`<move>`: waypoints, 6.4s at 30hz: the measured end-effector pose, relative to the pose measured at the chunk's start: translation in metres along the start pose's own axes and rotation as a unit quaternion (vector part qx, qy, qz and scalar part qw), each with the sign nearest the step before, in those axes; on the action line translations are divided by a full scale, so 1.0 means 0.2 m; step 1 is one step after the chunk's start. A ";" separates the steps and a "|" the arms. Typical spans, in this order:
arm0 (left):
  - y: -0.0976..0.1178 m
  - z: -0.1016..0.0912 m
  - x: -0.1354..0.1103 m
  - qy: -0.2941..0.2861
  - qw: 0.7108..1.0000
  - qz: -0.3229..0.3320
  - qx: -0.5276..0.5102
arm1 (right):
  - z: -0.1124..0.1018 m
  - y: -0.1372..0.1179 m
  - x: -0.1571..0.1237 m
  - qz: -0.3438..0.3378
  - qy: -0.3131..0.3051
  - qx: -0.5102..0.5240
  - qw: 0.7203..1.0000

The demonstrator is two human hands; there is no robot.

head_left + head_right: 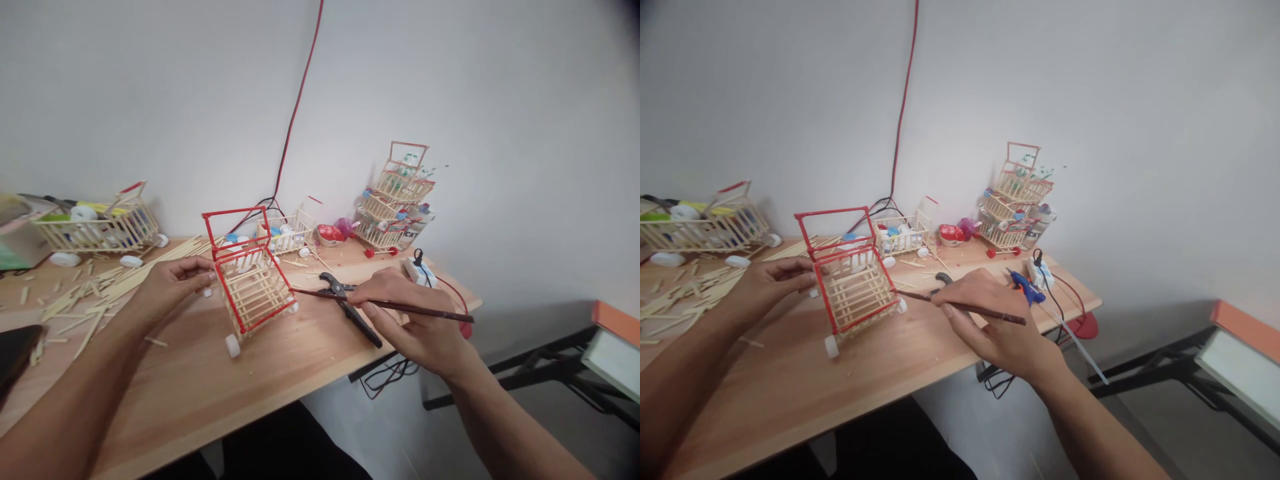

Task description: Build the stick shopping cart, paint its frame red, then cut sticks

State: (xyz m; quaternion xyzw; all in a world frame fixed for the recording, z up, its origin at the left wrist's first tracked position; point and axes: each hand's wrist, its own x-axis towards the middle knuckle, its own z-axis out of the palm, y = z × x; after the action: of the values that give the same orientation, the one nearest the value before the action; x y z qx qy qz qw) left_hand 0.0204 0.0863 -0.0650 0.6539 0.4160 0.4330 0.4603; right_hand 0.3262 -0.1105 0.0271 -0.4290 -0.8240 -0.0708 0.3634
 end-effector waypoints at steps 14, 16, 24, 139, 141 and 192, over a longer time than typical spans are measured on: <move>0.01 0.00 -0.01 -0.003 1.000 -0.010 0.000 | -0.02 0.01 -0.05 0.025 0.004 0.013 1.000; 0.02 0.00 -0.01 0.000 1.000 -0.014 0.001 | -0.01 0.01 -0.05 0.040 0.004 0.035 0.999; 0.03 0.01 -0.01 -0.005 1.000 -0.012 0.007 | 0.00 0.02 -0.05 0.063 0.000 0.044 0.997; 0.02 0.00 -0.02 -0.026 1.000 0.006 0.003 | 0.39 0.29 0.17 0.170 0.198 0.134 0.956; 0.02 0.00 -0.02 -0.027 1.000 0.005 0.001 | 0.39 0.29 0.16 0.153 0.199 0.097 0.963; -0.02 -0.01 0.00 -0.019 0.999 0.025 0.011 | 0.37 0.20 0.14 0.087 0.258 0.058 0.960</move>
State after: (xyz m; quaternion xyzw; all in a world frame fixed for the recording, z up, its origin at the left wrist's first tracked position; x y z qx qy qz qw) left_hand 0.0178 0.0878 -0.0692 0.6769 0.3958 0.4272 0.4501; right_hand 0.3058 -0.0362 -0.0159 -0.4441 -0.6644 -0.0992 0.5929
